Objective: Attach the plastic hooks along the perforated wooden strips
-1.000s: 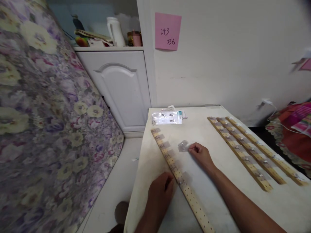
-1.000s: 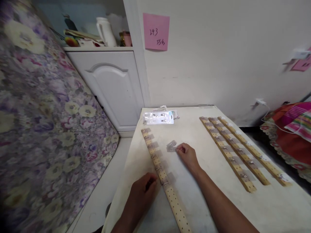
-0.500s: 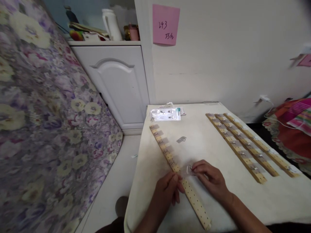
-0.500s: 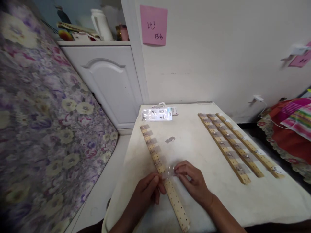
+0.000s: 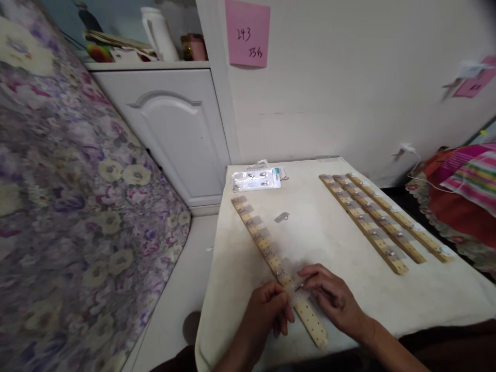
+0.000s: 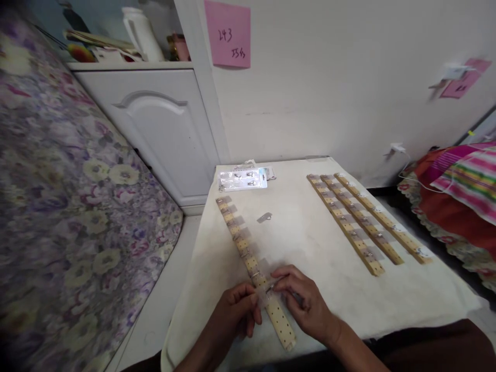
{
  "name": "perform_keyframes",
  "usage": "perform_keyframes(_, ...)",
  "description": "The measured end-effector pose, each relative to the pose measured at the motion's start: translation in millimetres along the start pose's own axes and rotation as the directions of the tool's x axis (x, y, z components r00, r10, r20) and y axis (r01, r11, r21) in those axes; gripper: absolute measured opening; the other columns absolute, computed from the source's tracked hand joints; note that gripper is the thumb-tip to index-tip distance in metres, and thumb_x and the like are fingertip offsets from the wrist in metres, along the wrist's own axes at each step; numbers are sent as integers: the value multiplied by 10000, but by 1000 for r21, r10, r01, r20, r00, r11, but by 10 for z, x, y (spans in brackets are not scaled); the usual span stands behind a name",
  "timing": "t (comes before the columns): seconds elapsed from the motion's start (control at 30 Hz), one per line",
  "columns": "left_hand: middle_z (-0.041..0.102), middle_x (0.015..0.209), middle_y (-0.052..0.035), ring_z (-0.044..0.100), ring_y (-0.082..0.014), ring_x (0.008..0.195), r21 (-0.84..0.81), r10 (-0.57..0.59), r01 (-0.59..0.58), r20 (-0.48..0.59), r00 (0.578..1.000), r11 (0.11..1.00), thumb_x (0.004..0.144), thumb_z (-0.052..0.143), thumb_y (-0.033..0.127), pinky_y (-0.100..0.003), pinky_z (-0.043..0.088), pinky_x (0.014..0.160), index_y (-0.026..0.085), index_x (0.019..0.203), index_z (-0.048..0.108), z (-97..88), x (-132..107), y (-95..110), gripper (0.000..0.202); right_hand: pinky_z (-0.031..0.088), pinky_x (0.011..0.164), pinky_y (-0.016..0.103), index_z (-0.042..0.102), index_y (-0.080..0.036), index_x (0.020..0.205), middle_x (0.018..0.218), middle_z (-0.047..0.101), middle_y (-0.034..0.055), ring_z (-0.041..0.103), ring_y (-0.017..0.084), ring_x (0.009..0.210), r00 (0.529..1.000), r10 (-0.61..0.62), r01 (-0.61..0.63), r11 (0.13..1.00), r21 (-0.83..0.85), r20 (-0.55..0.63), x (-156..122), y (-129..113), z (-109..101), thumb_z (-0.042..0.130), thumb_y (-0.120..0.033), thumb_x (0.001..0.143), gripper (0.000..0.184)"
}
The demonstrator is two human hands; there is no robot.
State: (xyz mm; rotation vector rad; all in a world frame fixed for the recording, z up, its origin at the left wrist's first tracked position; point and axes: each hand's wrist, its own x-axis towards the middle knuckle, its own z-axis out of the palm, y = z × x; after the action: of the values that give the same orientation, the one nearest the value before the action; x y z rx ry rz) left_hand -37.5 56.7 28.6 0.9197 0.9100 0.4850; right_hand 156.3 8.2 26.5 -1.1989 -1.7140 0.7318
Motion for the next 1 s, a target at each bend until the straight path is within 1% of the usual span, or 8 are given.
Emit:
perform_keyframes(0.17,632,503,4,454,-54,303,19,11,-11,-9,1000,1000,702,615,417,-151,230,297,172,691,468,1,8,-16,286,475,875,366,585,-281,1091,1250,485,100,542,221,1051,999,-9,8,1000,21,40,-53,-80,11,397,-202,910,272)
perform_keyframes(0.37,645,520,-11,481,-63,310,17,3,-3,14,1000,1000,707,606,432,-149,245,292,162,695,487,2,4,-30,294,449,891,363,598,-307,1087,1322,413,72,533,208,1029,998,-34,31,998,50,57,-73,-92,27,378,-223,922,287)
perform_keyframes(0.43,650,523,-16,483,-65,306,24,-2,1,21,1000,1000,719,589,438,-150,242,287,164,685,483,-4,-3,-41,295,463,842,346,581,-285,1088,1234,477,83,544,209,989,999,50,-51,995,83,14,-65,-86,27,400,-260,919,248)
perform_keyframes(0.53,643,512,-13,479,-69,299,73,-5,3,26,1000,997,730,563,448,-155,230,285,168,672,482,-3,-21,-60,296,466,674,284,536,-249,1078,935,571,47,562,170,777,970,241,-234,955,184,-20,-59,-70,56,487,-330,887,213)
perform_keyframes(0.7,617,497,2,463,-79,301,286,13,-9,-10,1000,958,765,504,473,-176,220,306,179,657,494,34,-76,-68,314,365,493,218,528,-210,883,631,487,-51,460,100,533,887,458,-451,837,310,54,-63,-18,170,614,-379,798,208)
perform_keyframes(0.8,591,518,13,472,-84,354,485,133,-98,-38,990,869,834,438,423,-196,288,382,184,634,509,39,-124,-35,320,323,448,201,522,-206,819,574,455,-75,404,73,464,856,508,-504,780,372,95,-33,26,200,612,-405,788,221)
perform_keyframes(0.93,586,629,-11,557,-139,587,765,391,-244,-11,920,596,884,393,314,-242,362,576,192,688,542,17,-176,24,276,287,413,187,531,-202,778,545,440,-91,373,54,416,846,518,-521,756,396,123,36,79,189,630,-379,765,203)
perform_keyframes(1.0,603,700,-29,574,-165,672,805,428,-253,-2,904,537,888,378,270,-257,367,631,194,795,570,9,-185,31,227,284,399,180,535,-199,787,536,439,-97,373,49,397,844,523,-523,756,393,117,57,101,187,622,-348,768,174)
